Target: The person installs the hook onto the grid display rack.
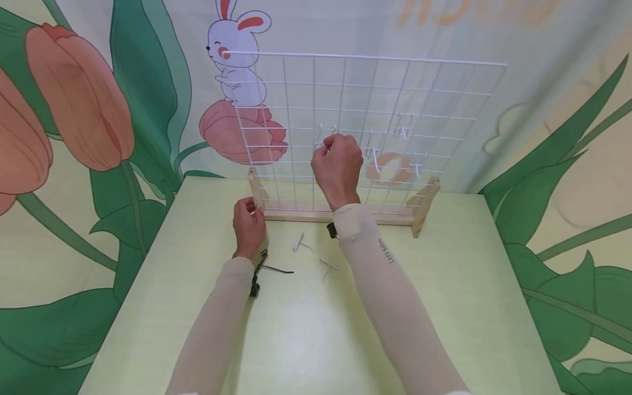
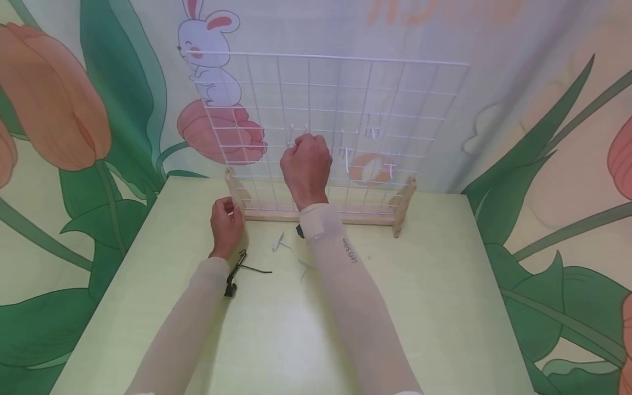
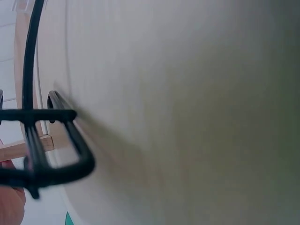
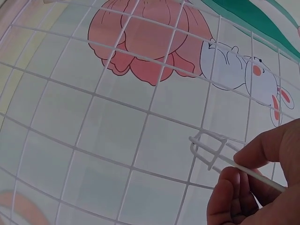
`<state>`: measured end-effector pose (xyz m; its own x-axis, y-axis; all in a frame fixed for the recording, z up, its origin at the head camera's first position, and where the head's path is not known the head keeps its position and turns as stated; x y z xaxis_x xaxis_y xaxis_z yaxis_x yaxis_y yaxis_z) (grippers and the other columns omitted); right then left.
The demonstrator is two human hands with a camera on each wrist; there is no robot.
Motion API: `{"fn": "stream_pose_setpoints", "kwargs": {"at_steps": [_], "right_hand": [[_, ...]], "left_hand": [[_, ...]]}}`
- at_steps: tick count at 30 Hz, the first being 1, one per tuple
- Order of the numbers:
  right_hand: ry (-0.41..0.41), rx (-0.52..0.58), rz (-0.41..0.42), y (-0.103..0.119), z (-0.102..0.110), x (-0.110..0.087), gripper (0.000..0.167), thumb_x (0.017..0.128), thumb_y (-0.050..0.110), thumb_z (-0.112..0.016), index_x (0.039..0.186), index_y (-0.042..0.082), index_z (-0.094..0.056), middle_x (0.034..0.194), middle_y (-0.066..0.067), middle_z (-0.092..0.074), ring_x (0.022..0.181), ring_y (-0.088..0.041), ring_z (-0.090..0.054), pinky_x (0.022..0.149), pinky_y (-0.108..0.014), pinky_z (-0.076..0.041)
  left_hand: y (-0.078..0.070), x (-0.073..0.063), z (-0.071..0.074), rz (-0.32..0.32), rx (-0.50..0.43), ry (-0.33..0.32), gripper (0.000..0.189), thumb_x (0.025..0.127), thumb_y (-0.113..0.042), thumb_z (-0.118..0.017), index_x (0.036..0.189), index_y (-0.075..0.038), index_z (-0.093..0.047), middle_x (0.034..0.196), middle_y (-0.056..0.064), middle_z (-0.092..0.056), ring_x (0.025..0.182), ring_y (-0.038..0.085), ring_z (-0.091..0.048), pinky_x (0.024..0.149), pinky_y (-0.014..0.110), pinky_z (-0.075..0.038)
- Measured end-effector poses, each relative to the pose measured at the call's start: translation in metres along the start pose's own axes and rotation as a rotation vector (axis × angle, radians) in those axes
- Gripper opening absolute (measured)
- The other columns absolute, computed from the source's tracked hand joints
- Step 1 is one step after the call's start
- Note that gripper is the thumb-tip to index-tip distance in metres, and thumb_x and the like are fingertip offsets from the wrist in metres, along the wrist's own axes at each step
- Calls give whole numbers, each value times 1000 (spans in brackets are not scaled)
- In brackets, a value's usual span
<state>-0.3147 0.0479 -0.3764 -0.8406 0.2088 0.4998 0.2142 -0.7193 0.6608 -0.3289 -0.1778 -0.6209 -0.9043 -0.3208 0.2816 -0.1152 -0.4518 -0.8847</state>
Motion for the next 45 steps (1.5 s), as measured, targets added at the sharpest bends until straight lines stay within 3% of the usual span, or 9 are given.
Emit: {"fn": "stream_pose_setpoints", "kwargs": {"at_steps": [9, 16, 23, 35, 45], "right_hand": [[20, 20, -21, 0, -3, -6, 20, 99, 15, -66, 106, 0, -75, 104, -14, -71, 97, -29, -67, 90, -45, -58], [-20, 50, -6, -1, -2, -11, 22, 99, 15, -65, 109, -2, -75, 105, -16, -71, 97, -30, -67, 89, -43, -59], [-50, 56, -2, 0, 4, -13, 23, 98, 15, -65, 109, -1, -76, 103, -15, -71, 95, -29, -68, 86, -42, -59], [-63, 164, 6, 2, 19, -27, 25, 98, 21, -66, 111, 1, -74, 105, -13, -74, 94, -28, -69, 86, -42, -57], [-115, 246, 112, -4, 33, -51, 23, 97, 19, -66, 107, 1, -76, 103, -13, -76, 91, -29, -72, 83, -43, -60]], "left_hand": [[-2, -1, 2, 9, -8, 2, 30, 110, -19, -52, 137, -4, -51, 132, 18, -56, 121, 30, -63, 104, 45, -58], [-4, -2, 2, 24, -9, 8, 31, 111, -19, -51, 138, -5, -51, 133, 18, -56, 122, 31, -63, 105, 46, -58], [-4, -1, 1, 14, -15, 7, 30, 110, -19, -52, 137, -5, -51, 133, 18, -56, 122, 32, -64, 105, 47, -58], [0, -1, 1, 6, 10, -1, 31, 110, -19, -52, 137, -4, -51, 131, 19, -56, 121, 34, -65, 104, 49, -58], [-6, -2, 4, 13, 12, 10, 31, 111, -18, -51, 139, -5, -50, 133, 18, -56, 125, 33, -63, 106, 49, -56]]}}
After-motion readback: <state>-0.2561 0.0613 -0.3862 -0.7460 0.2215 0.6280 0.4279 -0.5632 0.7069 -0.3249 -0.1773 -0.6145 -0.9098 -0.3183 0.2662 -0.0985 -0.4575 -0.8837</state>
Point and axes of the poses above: each hand's wrist, its own x-axis towards the middle knuckle, its own z-axis out of the back of the hand, y = z × x, the point moved 2 cm from there along x, towards the middle knuckle
